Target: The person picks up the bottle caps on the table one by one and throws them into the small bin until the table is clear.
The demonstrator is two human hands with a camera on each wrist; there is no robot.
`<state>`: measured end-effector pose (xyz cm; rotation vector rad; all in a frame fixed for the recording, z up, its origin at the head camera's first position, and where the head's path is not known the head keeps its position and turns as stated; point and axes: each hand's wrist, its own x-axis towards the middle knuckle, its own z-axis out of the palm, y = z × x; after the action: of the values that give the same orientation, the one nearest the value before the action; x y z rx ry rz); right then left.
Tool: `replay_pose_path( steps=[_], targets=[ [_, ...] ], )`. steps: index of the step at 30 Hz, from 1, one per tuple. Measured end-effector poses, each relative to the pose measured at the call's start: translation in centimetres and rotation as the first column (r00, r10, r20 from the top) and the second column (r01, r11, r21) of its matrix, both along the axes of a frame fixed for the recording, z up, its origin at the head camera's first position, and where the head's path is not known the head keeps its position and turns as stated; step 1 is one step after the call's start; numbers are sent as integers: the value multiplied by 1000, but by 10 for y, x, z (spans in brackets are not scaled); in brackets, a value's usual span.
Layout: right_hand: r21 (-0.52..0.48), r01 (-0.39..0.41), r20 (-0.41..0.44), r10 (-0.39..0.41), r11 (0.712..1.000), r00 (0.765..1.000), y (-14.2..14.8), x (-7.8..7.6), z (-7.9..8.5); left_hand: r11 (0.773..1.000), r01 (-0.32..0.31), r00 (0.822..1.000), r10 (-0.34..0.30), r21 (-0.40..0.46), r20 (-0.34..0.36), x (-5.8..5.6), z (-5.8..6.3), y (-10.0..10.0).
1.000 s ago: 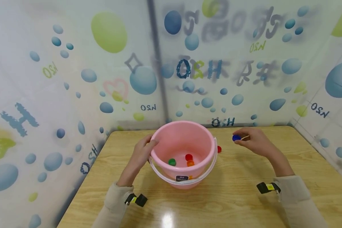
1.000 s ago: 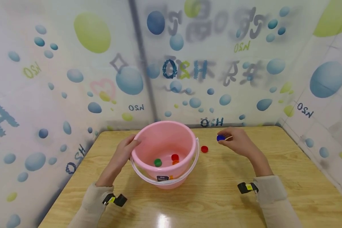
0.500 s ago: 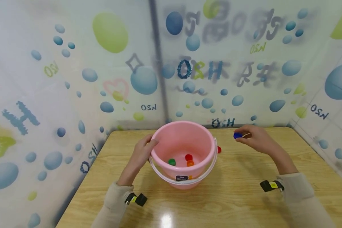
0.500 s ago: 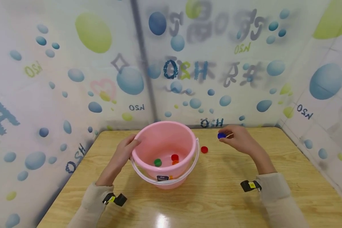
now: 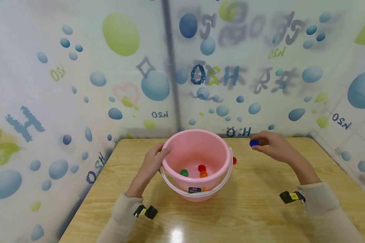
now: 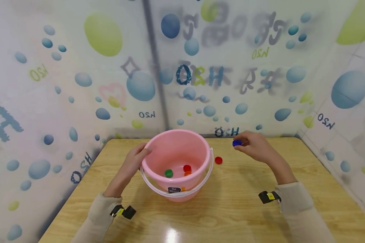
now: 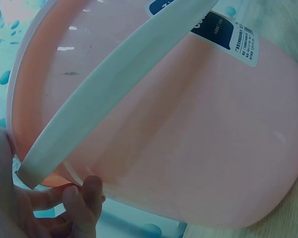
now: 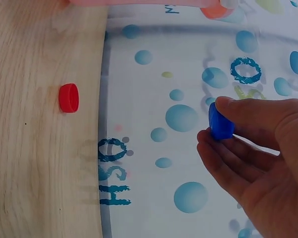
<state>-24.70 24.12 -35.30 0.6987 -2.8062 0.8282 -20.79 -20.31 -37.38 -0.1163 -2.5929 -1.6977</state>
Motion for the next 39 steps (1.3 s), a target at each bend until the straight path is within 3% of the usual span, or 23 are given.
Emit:
replay_pose_path(
  steps=[24,31,39],
  targets=[
    [44,-54,-64,57,998,996,-9,-2,30,1000,11,1000,-11,0,-8,-1,-1,-1],
    [41,-37,-49,39,998,998,-9,-2,37,1000,10,1000,-10,-2,2,1,-1,0],
    [68,-46,-142,55,997,988,-4,-3,43,1000,14,1000,-14,-3,-5,0,-1,-1]
  ],
)
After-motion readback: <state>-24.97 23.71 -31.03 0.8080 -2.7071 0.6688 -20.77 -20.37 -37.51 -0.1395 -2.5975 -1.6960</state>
